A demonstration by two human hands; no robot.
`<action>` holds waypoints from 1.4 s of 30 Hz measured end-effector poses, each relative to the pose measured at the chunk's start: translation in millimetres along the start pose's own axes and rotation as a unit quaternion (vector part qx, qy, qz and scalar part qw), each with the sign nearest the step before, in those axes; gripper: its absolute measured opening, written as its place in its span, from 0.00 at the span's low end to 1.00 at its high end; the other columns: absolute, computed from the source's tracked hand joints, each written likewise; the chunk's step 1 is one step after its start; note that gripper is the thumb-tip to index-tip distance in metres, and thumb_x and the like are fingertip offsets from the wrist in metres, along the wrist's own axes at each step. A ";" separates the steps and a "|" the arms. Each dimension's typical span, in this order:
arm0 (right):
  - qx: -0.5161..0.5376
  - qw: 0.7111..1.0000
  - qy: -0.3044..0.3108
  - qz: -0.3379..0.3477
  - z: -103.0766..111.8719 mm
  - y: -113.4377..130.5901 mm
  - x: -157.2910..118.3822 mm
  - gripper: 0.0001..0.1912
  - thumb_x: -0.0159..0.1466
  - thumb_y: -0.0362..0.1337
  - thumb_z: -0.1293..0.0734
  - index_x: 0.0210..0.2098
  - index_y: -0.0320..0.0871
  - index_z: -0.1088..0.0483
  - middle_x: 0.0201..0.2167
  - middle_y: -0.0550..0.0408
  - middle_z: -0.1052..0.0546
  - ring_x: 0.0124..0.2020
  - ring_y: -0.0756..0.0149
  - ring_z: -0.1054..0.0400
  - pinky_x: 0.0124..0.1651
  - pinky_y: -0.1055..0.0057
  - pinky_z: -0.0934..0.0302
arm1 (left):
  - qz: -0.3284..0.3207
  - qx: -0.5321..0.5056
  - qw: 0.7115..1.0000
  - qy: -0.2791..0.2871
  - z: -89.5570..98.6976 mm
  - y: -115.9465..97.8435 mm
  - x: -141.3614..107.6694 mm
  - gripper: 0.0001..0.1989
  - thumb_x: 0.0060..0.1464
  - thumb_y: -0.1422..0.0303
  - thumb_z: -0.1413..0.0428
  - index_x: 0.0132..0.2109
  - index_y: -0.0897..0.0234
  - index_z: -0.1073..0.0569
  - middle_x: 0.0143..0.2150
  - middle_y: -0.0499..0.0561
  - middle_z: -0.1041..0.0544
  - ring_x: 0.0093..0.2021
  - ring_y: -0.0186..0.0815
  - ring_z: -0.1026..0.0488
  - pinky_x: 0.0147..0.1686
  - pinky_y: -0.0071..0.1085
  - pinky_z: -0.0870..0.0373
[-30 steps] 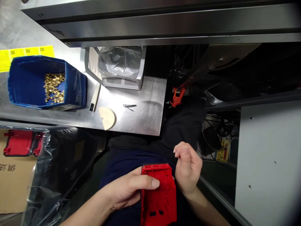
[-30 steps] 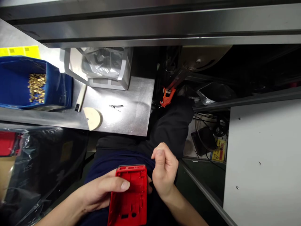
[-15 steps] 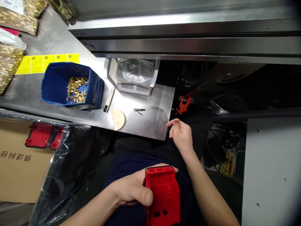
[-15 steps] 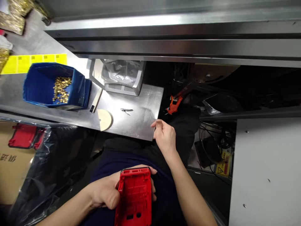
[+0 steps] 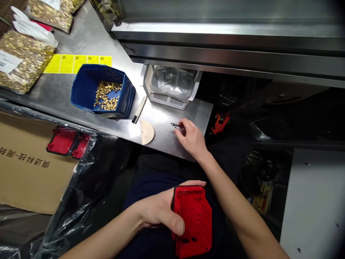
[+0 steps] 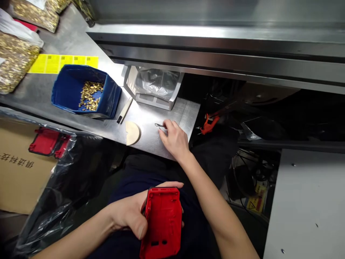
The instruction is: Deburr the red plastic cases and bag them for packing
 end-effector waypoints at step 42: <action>0.160 0.981 0.108 -0.004 97.7 33.2 -166.9 0.06 0.72 0.34 0.34 0.48 0.47 0.27 0.32 0.58 0.27 0.30 0.68 0.33 0.34 0.70 0.39 | -0.027 0.049 0.997 -0.055 -11.1 -13.2 17.6 0.38 0.48 0.54 0.27 0.62 0.61 0.29 0.53 0.57 0.22 0.54 0.46 0.24 0.55 0.36 0.32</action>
Point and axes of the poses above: each hand's wrist, its own x-axis towards the middle knuckle, its own z-axis out of the back of the hand, y = z × x, the point moved 6 cm from there along x, towards the middle knuckle
